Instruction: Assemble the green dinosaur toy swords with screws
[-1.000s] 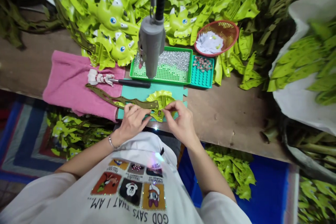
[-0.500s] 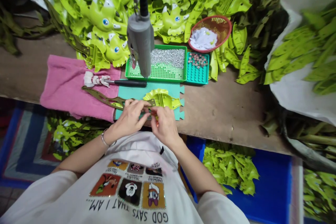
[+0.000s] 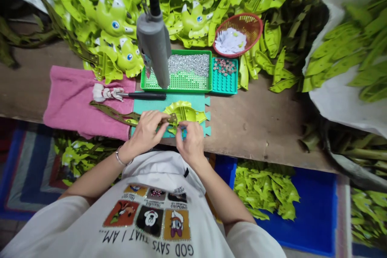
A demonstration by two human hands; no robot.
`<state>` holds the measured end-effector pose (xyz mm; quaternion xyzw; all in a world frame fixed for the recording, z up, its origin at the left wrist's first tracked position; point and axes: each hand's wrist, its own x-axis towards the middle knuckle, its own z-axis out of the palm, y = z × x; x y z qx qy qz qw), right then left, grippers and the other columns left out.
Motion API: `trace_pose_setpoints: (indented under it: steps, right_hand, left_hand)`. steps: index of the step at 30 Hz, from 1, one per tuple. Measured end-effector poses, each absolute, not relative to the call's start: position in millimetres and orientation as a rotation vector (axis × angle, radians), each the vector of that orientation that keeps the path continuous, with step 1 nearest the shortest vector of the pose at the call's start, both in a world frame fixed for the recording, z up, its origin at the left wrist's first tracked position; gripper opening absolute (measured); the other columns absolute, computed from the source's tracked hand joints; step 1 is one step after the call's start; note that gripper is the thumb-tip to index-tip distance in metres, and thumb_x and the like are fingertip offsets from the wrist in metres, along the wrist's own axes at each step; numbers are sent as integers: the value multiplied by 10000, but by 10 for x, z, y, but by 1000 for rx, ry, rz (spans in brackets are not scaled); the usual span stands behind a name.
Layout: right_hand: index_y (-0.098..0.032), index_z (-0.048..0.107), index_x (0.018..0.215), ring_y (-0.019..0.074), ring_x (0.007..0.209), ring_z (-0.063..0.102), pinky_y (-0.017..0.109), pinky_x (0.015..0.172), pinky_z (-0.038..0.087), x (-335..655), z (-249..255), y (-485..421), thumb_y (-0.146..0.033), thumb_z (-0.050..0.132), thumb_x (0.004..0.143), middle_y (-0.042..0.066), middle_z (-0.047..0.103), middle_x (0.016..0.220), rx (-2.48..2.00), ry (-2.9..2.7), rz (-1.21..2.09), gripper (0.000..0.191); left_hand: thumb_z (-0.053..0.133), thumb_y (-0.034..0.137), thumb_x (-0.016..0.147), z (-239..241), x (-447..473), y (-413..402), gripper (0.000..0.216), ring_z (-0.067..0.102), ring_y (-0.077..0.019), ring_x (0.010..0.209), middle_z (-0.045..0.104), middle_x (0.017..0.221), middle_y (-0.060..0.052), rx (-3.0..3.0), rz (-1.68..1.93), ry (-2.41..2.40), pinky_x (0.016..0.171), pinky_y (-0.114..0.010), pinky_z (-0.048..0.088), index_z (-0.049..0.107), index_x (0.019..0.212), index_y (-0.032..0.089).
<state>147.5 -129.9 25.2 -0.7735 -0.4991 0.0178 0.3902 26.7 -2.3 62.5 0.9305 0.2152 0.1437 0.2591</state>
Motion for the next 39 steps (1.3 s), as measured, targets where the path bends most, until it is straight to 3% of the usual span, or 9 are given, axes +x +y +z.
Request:
trace_pose_setpoints:
  steps: [4,9,17,24,30,35,39]
  right_hand:
    - [-219,547,965,227,764,580,366,693,440,1449,241,-1257,-177,557,872,45,645,815,-2016,-1295,-23,102]
    - [-217,532,920,231,753,571,366,687,435,1424,273,-1210,-156,545,831,47,636,797,-2087,-1292,-18,109]
    - [-220,511,891,225,728,563,363,685,422,1431,306,-1167,-146,522,807,40,636,790,-2107,-1296,-9,112]
    - [-222,513,884,220,709,552,364,678,413,1405,333,-1182,-152,541,827,30,616,753,-2135,-1363,-21,95]
    - [-200,559,1021,218,888,624,345,751,511,1453,431,-1386,-138,579,865,85,645,961,-1969,-1377,134,168]
    - [-220,599,935,171,825,666,303,759,539,1461,461,-1502,-61,543,886,36,693,878,-1936,-1341,102,176]
    - [-220,609,925,167,753,683,290,707,545,1436,435,-1499,-99,568,888,19,716,825,-1952,-1329,41,133]
  left_hand:
    - [534,177,950,450,143,-99,118,556,-215,890,662,933,-71,2628,670,588,822,-368,400,649,976,176]
    - [591,163,901,348,97,-150,185,547,-249,1063,665,1079,-86,2707,780,496,943,-437,395,690,1048,218]
    - [579,204,927,289,118,-124,176,574,-233,1075,691,1074,-80,2668,755,523,962,-440,379,697,1058,203]
    - [569,191,918,244,108,-132,244,550,-246,1130,705,1123,-57,2770,736,437,1017,-481,329,713,1096,274]
    - [554,194,941,257,81,-166,263,567,-276,1163,709,1187,-82,3034,710,320,1064,-555,302,680,1169,229]
    - [498,160,960,268,37,-199,324,574,-272,1194,695,1243,-92,3123,638,216,1127,-576,261,644,1249,187]
    - [484,167,978,240,-7,-182,350,566,-250,1219,661,1326,-81,3121,605,193,1173,-564,223,610,1303,182]
